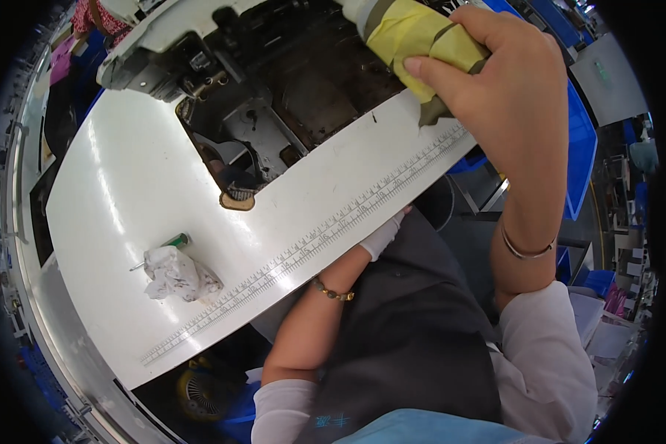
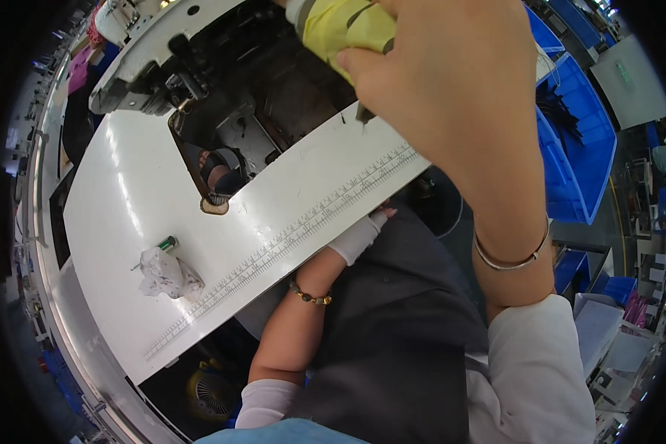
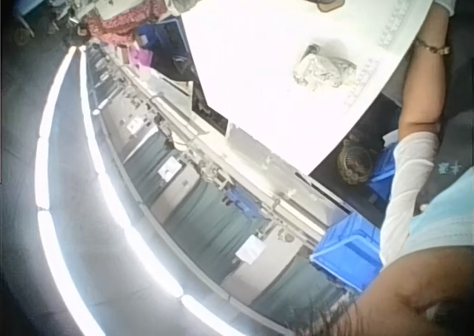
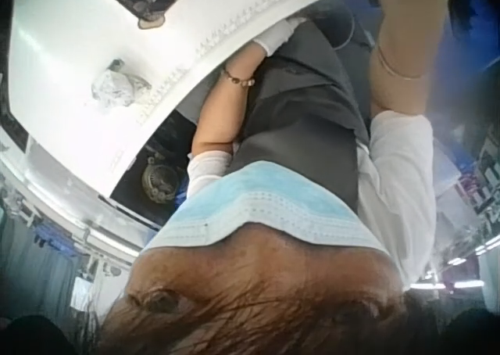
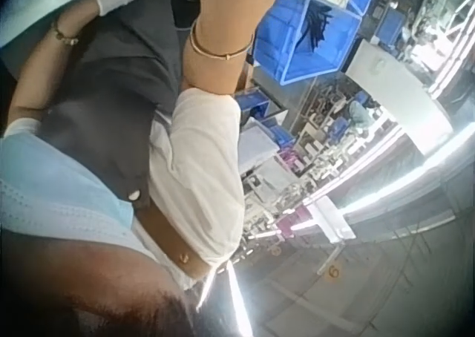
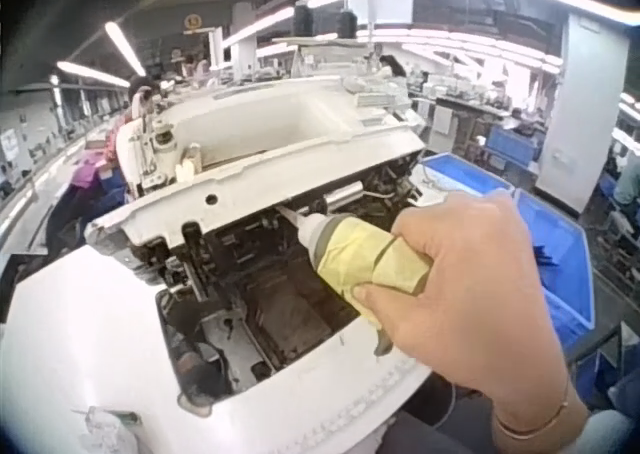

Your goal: Oiling and cleaning the internal components of an industrial sewing machine.

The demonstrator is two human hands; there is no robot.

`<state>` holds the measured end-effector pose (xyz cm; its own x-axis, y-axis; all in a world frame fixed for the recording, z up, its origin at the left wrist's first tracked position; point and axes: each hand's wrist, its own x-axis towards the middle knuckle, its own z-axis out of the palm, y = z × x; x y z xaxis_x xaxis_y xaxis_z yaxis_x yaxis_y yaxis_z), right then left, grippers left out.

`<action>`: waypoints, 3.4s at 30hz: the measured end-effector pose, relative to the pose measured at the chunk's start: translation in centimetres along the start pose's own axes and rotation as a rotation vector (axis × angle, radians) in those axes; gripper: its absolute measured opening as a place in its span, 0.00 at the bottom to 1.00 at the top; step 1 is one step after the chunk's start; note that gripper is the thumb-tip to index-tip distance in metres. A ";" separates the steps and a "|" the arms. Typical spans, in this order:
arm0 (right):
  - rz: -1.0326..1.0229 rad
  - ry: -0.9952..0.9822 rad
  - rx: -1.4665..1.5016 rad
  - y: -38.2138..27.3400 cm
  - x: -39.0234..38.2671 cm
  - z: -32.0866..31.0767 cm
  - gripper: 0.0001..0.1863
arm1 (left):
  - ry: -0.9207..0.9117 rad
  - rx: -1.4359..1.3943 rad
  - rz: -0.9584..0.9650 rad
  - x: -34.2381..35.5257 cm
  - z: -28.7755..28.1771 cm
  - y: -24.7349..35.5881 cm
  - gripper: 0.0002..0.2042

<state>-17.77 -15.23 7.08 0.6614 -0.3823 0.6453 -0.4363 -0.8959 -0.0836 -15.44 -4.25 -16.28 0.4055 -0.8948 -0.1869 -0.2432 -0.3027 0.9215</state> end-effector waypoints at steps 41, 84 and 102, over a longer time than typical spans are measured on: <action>1.084 -0.574 2.552 -4.4 -2.7 6.6 0.21 | 0.001 -0.246 -0.399 -1.1 0.5 -2.1 0.14; 1.052 -0.324 2.799 -7.0 -1.8 6.9 0.14 | -0.270 -1.300 -0.159 -1.5 -1.2 -1.1 0.23; 1.075 -0.309 2.805 -7.2 -1.5 7.0 0.14 | -0.307 -1.192 -0.153 -1.5 -1.7 -1.6 0.22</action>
<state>-11.33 -9.78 1.42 0.9540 -0.2986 -0.0283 0.2945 0.9505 -0.0993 -14.17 -1.83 -16.89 0.0975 -0.9650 -0.2434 0.8062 -0.0669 0.5879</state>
